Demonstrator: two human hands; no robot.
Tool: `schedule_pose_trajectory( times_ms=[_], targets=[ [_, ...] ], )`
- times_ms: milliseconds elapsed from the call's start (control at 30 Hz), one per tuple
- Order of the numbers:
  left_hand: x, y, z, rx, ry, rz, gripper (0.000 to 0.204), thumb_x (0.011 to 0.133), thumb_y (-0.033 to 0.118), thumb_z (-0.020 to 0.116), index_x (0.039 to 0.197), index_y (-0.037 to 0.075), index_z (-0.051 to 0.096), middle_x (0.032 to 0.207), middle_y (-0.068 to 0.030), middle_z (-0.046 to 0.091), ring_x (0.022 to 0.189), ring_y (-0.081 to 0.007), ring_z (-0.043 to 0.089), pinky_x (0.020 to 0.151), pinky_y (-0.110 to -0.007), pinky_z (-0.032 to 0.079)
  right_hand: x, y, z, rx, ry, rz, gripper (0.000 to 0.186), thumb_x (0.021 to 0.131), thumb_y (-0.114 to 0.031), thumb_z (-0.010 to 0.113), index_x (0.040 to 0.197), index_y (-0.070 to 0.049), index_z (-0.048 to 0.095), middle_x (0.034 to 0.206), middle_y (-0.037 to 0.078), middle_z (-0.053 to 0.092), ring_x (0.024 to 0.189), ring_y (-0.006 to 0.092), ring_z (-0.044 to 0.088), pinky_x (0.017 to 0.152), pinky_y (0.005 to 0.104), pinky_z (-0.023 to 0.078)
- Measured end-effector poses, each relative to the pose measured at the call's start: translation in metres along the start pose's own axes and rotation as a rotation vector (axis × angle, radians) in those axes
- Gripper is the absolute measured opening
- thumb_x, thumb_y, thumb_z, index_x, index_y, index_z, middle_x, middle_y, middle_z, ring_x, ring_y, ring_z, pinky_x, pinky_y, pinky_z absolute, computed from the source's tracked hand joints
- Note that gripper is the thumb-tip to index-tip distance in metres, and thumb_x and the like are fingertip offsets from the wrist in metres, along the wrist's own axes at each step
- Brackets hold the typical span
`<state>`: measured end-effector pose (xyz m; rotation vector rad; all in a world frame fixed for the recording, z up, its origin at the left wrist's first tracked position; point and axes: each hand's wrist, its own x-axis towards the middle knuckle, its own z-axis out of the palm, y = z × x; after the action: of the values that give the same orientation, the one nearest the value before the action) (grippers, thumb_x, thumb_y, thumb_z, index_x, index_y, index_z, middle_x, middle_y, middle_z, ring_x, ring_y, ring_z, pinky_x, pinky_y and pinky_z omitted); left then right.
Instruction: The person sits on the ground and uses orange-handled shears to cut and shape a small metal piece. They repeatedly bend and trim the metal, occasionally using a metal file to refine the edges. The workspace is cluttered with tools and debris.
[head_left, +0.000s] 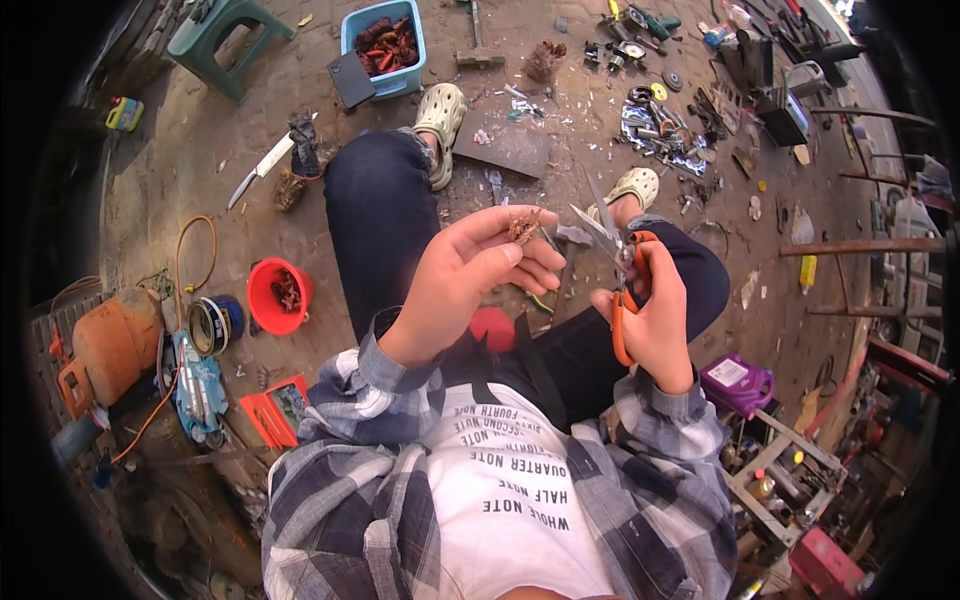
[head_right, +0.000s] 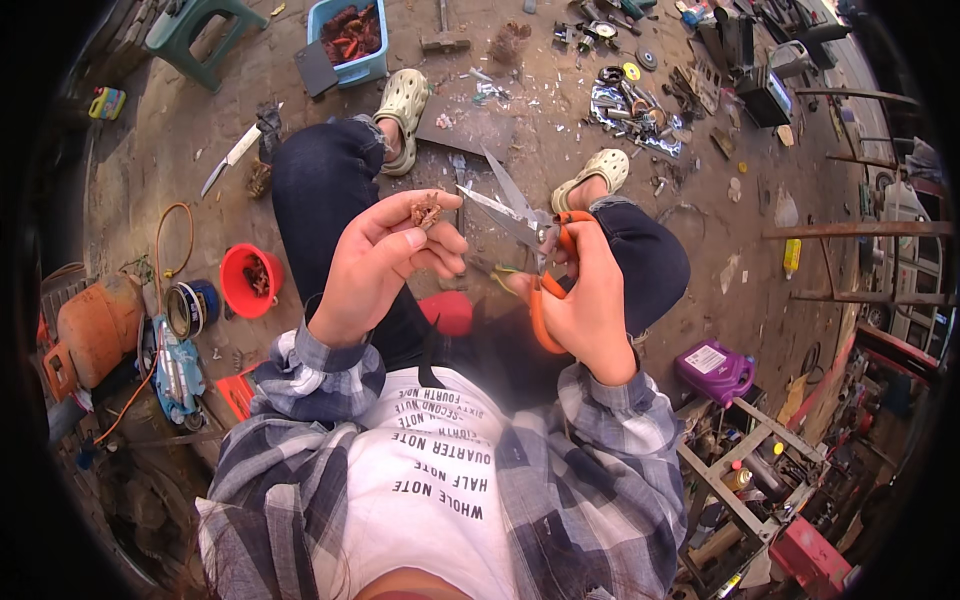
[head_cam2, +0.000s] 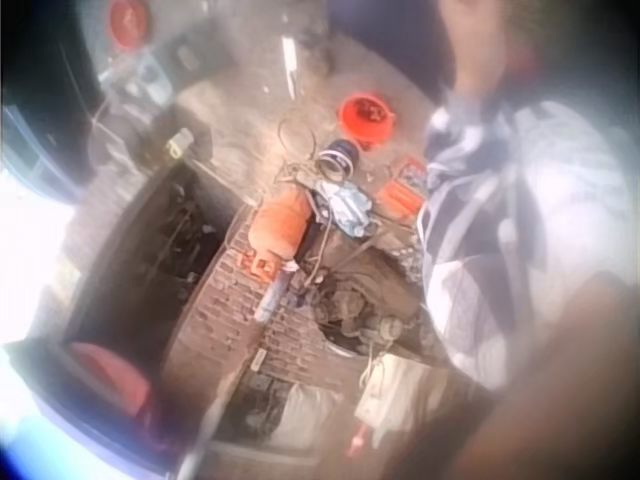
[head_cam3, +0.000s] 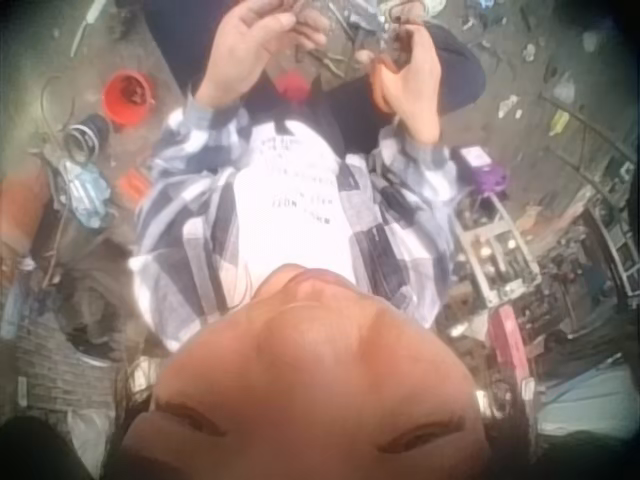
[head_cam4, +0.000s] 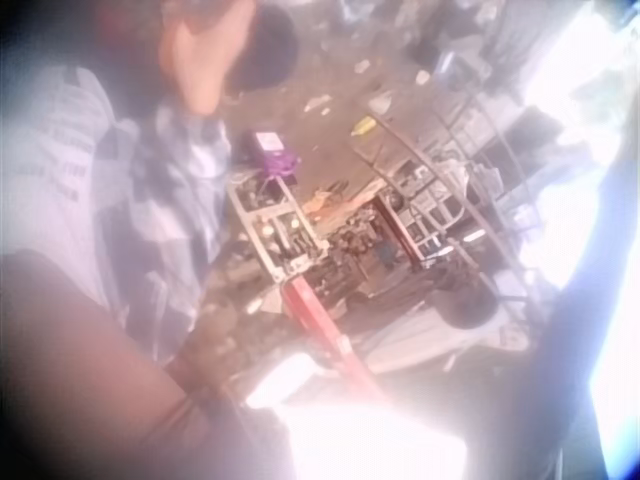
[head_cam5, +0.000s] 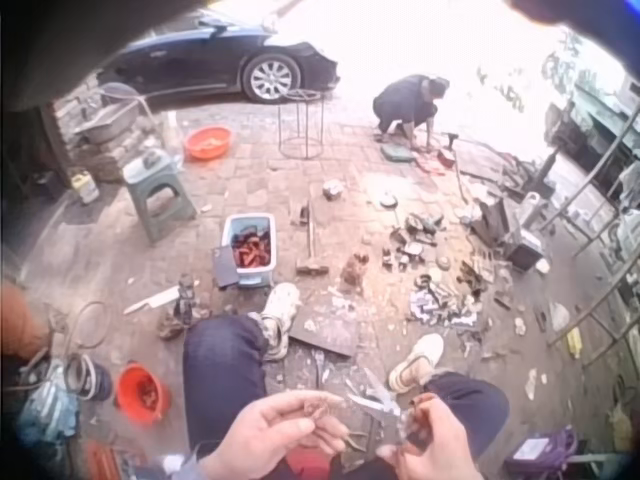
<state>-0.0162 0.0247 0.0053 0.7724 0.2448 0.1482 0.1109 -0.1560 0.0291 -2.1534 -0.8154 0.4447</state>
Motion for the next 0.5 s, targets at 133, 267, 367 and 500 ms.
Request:
schedule_pose_trajectory(
  times_ms=[133,267,367,500],
  targets=[
    [-0.001,-0.002,0.006,0.227,0.060,0.180,0.032,0.091,0.000,0.042,0.121,-0.004,0.050,0.101,-0.0155,0.062,0.088,-0.0210,0.063,0.080,-0.030,0.050,0.000,-0.006,0.000,0.339,-0.147,0.131,0.036,0.070,-0.006,0.073,0.095,-0.002,0.048,0.084,0.002,0.049,0.075,0.0077,0.047,0.066,0.0216,0.040],
    [0.000,-0.003,0.012,0.747,0.138,0.454,0.029,0.087,-0.006,0.045,0.114,-0.003,0.056,0.101,-0.0151,0.064,0.091,-0.0225,0.064,0.081,-0.030,0.049,0.002,-0.017,0.008,0.808,-0.182,0.162,0.024,0.079,-0.001,0.063,0.097,-0.003,0.047,0.091,0.004,0.055,0.080,0.0079,0.050,0.073,0.0215,0.041],
    [0.001,-0.001,0.017,0.996,0.130,0.603,0.029,0.083,-0.009,0.047,0.108,-0.002,0.060,0.101,-0.0157,0.064,0.094,-0.0245,0.064,0.082,-0.030,0.048,0.006,-0.026,0.015,0.983,-0.170,0.150,0.023,0.081,0.000,0.062,0.097,-0.003,0.046,0.098,0.008,0.059,0.085,0.0086,0.052,0.076,0.0229,0.042],
    [0.000,-0.002,0.020,1.044,0.140,0.662,0.031,0.080,-0.012,0.048,0.106,-0.001,0.062,0.103,-0.0170,0.064,0.095,-0.0275,0.063,0.082,-0.032,0.049,0.010,-0.037,0.018,1.028,-0.179,0.170,0.024,0.081,0.002,0.064,0.094,-0.004,0.045,0.094,0.008,0.059,0.084,0.0086,0.053,0.075,0.0235,0.042]
  ],
)
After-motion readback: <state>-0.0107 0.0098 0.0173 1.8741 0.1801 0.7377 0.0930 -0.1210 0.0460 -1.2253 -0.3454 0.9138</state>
